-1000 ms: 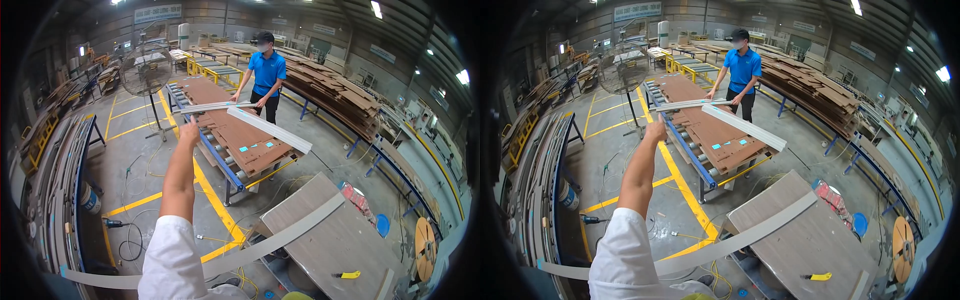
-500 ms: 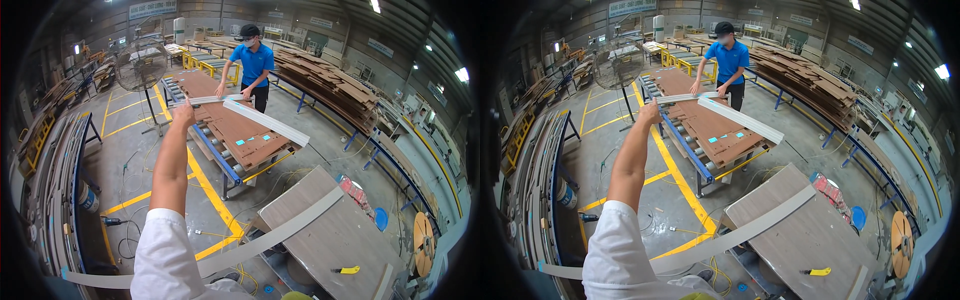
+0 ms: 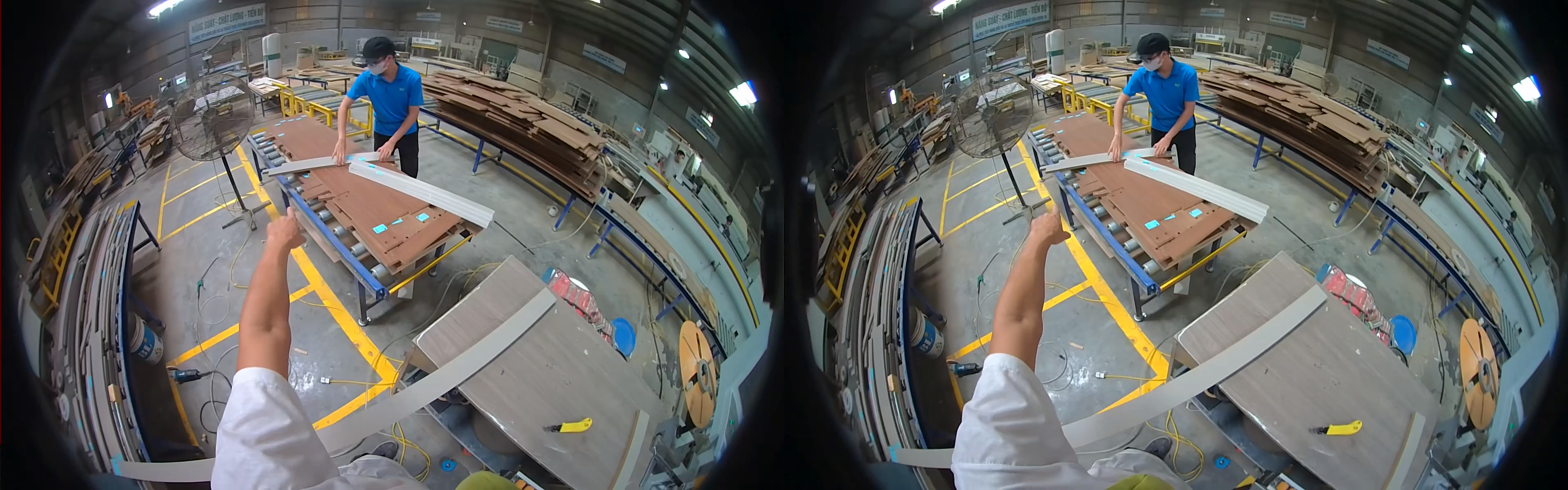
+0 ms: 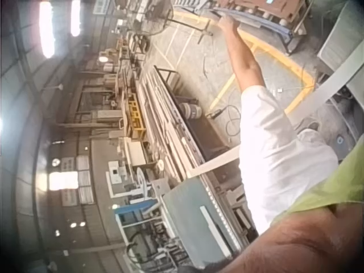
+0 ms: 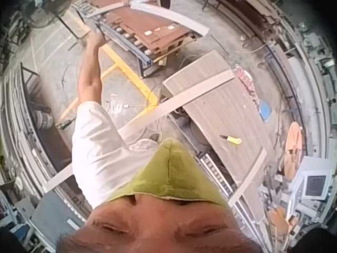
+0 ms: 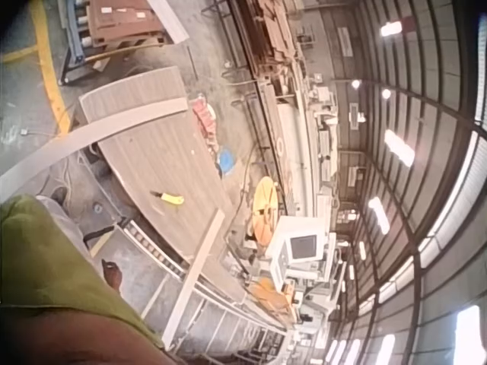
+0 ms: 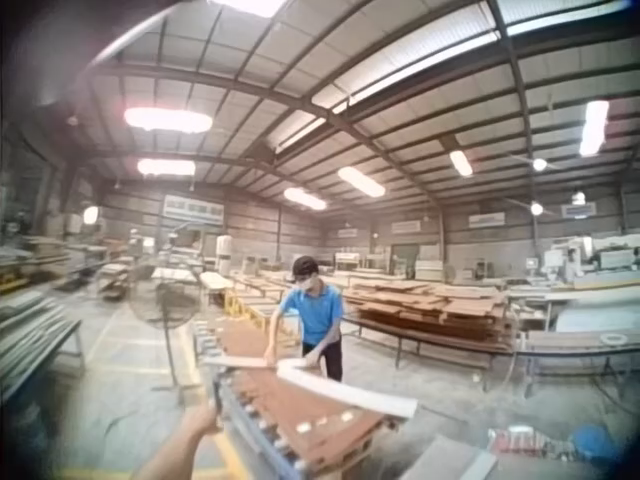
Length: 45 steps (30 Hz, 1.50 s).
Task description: Feeding curved wooden furniture panels into an automatic edge banding machine for processing.
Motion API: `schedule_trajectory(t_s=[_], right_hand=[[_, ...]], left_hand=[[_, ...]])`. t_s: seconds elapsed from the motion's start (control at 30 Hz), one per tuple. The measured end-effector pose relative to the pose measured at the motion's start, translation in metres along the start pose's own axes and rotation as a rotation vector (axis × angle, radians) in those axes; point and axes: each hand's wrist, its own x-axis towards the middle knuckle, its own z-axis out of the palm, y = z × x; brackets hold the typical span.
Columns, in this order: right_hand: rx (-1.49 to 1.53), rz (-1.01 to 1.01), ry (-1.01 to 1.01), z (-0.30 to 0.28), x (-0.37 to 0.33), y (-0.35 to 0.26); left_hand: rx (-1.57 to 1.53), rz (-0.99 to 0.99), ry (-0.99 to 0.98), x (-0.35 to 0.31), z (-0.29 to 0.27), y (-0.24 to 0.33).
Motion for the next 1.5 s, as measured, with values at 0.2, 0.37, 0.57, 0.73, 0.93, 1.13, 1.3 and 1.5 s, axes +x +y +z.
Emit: schedule_trajectory(t_s=[0.2, 0.37, 0.57, 0.73, 0.93, 1.13, 1.3, 1.5], right_hand=[[0.078, -0.028, -0.054, 0.006, 0.005, -0.011], [0.078, -0.046, -0.060, 0.007, 0.004, -0.026], [0.064, -0.287, 0.048, 0.024, 0.039, -0.031], [0.162, -0.573, 0.239, -0.009, 0.038, -0.070], [0.079, -0.388, 0.113, -0.006, 0.040, -0.050], [0.025, -0.255, 0.023, 0.004, 0.051, -0.032], [0.088, -0.266, 0.039, 0.011, 0.061, -0.027], [0.016, -0.144, -0.123, 0.032, 0.072, -0.019]], left_hand=[[-0.290, -0.019, 0.031, -0.083, 0.074, 0.017], [-0.874, 0.148, -0.071, -0.155, 0.096, 0.062], [-1.310, 0.469, -0.266, -0.232, 0.026, 0.136], [-0.651, 0.438, -0.320, -0.171, 0.021, 0.112], [-0.366, 0.120, -0.376, -0.057, -0.024, 0.075], [-0.120, -0.092, 0.052, 0.016, -0.077, 0.009], [-0.140, -0.028, 0.163, 0.021, -0.123, 0.021], [-0.094, -0.079, 0.096, 0.042, -0.102, 0.012]])
